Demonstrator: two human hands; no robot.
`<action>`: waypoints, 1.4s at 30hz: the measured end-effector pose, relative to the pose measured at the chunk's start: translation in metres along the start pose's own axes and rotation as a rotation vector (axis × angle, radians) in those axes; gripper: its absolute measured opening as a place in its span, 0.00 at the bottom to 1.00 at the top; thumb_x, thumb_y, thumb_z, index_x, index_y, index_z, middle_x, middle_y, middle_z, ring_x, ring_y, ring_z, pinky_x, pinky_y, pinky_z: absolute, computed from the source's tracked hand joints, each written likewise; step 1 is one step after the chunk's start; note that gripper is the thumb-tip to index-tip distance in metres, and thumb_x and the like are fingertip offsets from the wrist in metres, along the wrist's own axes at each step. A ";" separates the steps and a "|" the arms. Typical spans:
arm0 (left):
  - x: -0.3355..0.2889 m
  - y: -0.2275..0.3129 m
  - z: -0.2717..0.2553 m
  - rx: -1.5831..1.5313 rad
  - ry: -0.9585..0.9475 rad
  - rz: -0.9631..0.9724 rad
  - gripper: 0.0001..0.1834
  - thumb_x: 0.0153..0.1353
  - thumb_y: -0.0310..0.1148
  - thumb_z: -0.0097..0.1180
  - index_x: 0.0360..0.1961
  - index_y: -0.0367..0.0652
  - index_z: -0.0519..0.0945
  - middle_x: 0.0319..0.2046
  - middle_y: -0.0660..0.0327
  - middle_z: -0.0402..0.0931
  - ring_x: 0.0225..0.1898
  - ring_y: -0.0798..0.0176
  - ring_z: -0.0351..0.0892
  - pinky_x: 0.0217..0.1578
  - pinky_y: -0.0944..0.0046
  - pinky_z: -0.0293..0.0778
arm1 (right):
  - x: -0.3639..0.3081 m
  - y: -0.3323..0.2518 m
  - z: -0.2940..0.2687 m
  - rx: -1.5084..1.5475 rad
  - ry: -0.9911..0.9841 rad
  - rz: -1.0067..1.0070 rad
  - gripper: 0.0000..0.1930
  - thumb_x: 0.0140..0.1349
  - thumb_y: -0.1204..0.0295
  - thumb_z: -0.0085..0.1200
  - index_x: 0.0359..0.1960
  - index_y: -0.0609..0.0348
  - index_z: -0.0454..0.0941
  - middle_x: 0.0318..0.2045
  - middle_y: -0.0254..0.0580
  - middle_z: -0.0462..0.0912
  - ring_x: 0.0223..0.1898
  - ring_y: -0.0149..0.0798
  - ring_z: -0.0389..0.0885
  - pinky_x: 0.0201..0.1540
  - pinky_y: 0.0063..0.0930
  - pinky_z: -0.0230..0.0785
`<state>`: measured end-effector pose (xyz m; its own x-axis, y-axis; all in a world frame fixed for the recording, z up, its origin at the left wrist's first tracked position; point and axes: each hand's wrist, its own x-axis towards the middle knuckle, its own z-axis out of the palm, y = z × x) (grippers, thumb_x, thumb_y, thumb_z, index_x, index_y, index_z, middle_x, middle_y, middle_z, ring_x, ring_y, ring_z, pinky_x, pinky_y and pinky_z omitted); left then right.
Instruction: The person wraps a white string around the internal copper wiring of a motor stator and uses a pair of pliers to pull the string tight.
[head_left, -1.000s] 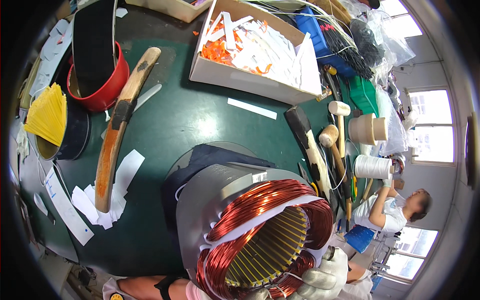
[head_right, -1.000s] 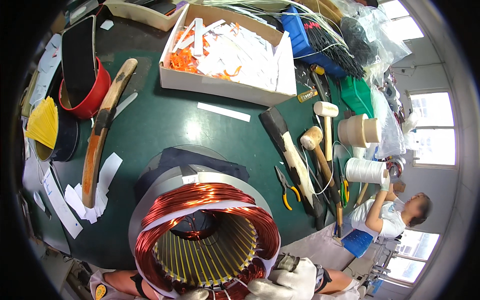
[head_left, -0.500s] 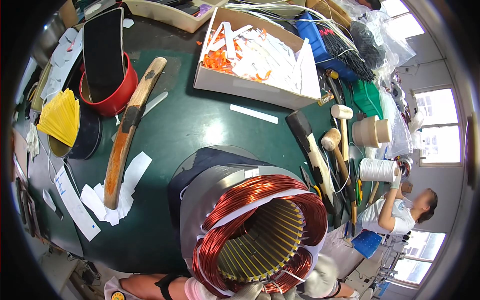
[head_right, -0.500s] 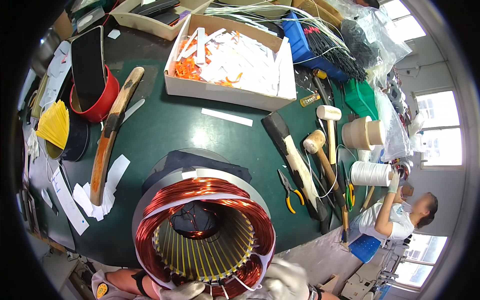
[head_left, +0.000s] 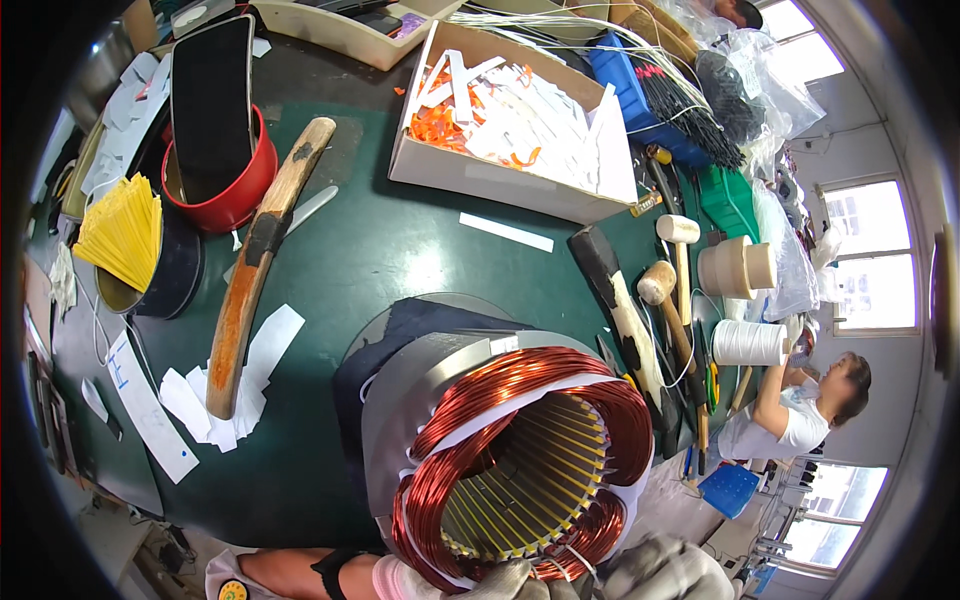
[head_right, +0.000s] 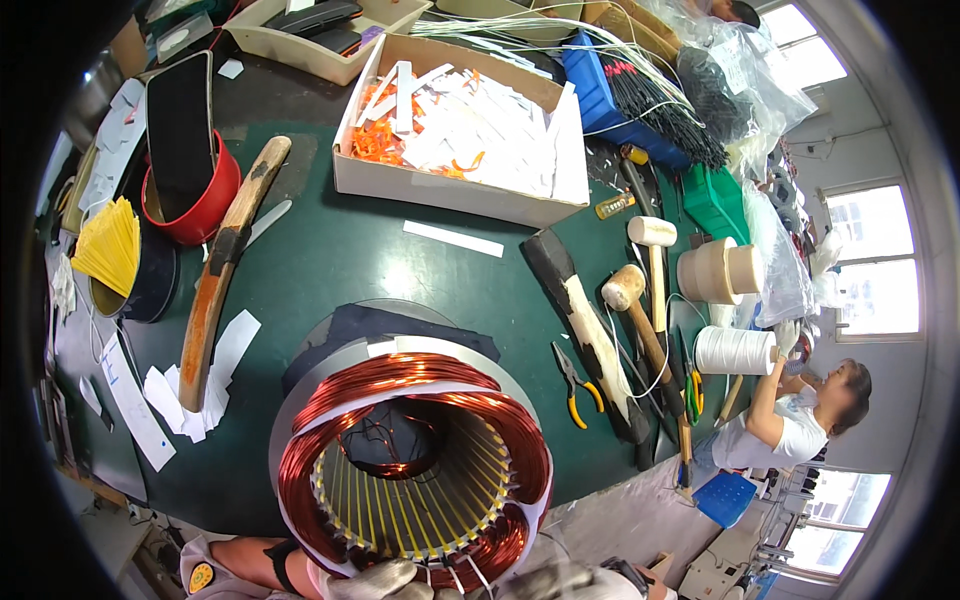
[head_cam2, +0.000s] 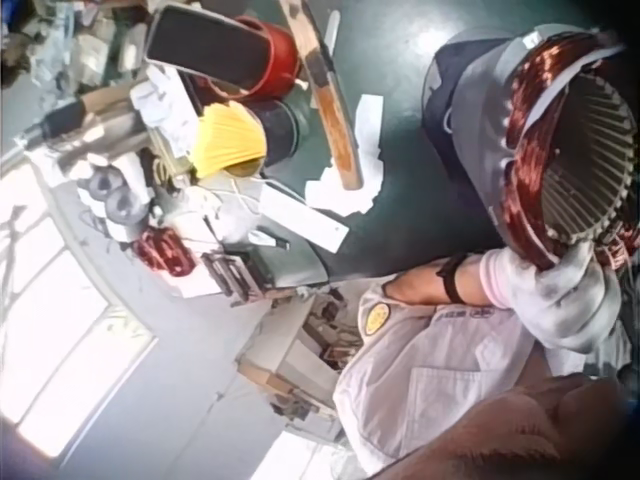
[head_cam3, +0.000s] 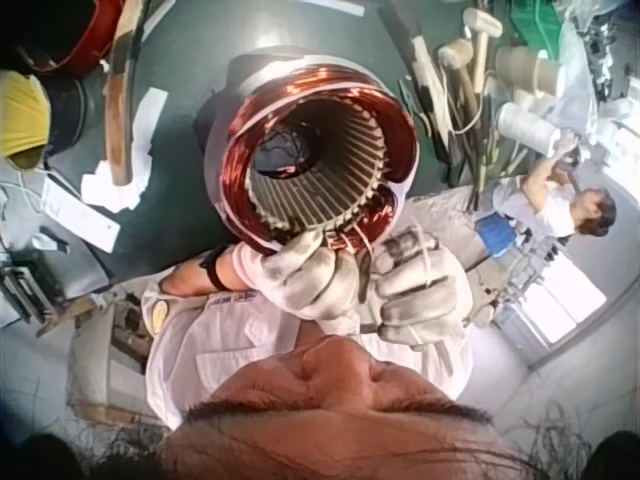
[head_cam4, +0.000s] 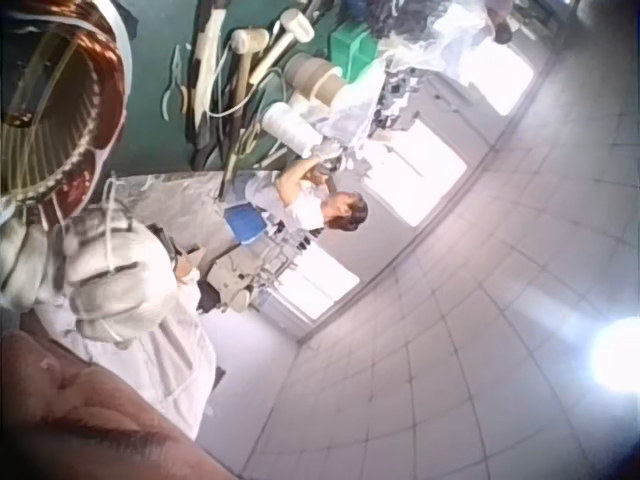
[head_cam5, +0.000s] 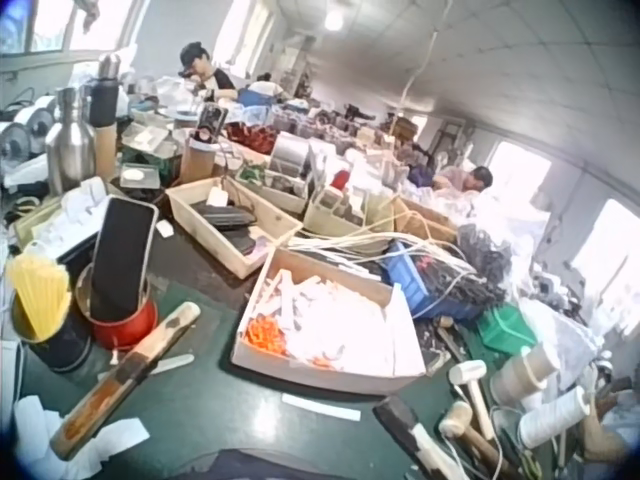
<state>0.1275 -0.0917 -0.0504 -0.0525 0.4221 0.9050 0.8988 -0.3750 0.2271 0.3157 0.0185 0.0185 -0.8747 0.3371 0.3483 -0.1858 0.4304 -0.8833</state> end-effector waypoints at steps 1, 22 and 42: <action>-0.002 0.004 0.000 -0.039 -0.010 -0.075 0.04 0.62 0.33 0.60 0.37 0.50 0.84 0.38 0.68 0.74 0.36 0.68 0.76 0.47 0.58 0.82 | -0.001 0.002 0.001 0.002 0.004 0.009 0.13 0.72 0.60 0.58 0.43 0.57 0.87 0.42 0.46 0.85 0.35 0.51 0.84 0.38 0.52 0.74; 0.012 -0.011 -0.021 -0.152 -0.202 -0.026 0.18 0.40 0.37 0.68 0.38 0.53 0.89 0.29 0.72 0.76 0.26 0.71 0.73 0.34 0.67 0.80 | -0.011 -0.001 0.010 0.348 0.017 0.203 0.20 0.74 0.51 0.56 0.39 0.58 0.81 0.29 0.41 0.85 0.24 0.57 0.80 0.31 0.56 0.70; 0.041 -0.009 -0.035 -0.078 -0.320 -0.098 0.20 0.48 0.23 0.74 0.43 0.43 0.81 0.37 0.57 0.80 0.40 0.48 0.80 0.45 0.51 0.74 | -0.027 -0.039 0.054 -0.634 0.223 -0.193 0.13 0.60 0.65 0.66 0.43 0.55 0.82 0.54 0.48 0.81 0.53 0.50 0.82 0.49 0.47 0.74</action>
<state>0.1018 -0.0997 -0.0026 0.0131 0.6924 0.7214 0.8595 -0.3765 0.3457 0.3223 -0.0522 0.0265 -0.7270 0.3397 0.5968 0.0275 0.8828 -0.4690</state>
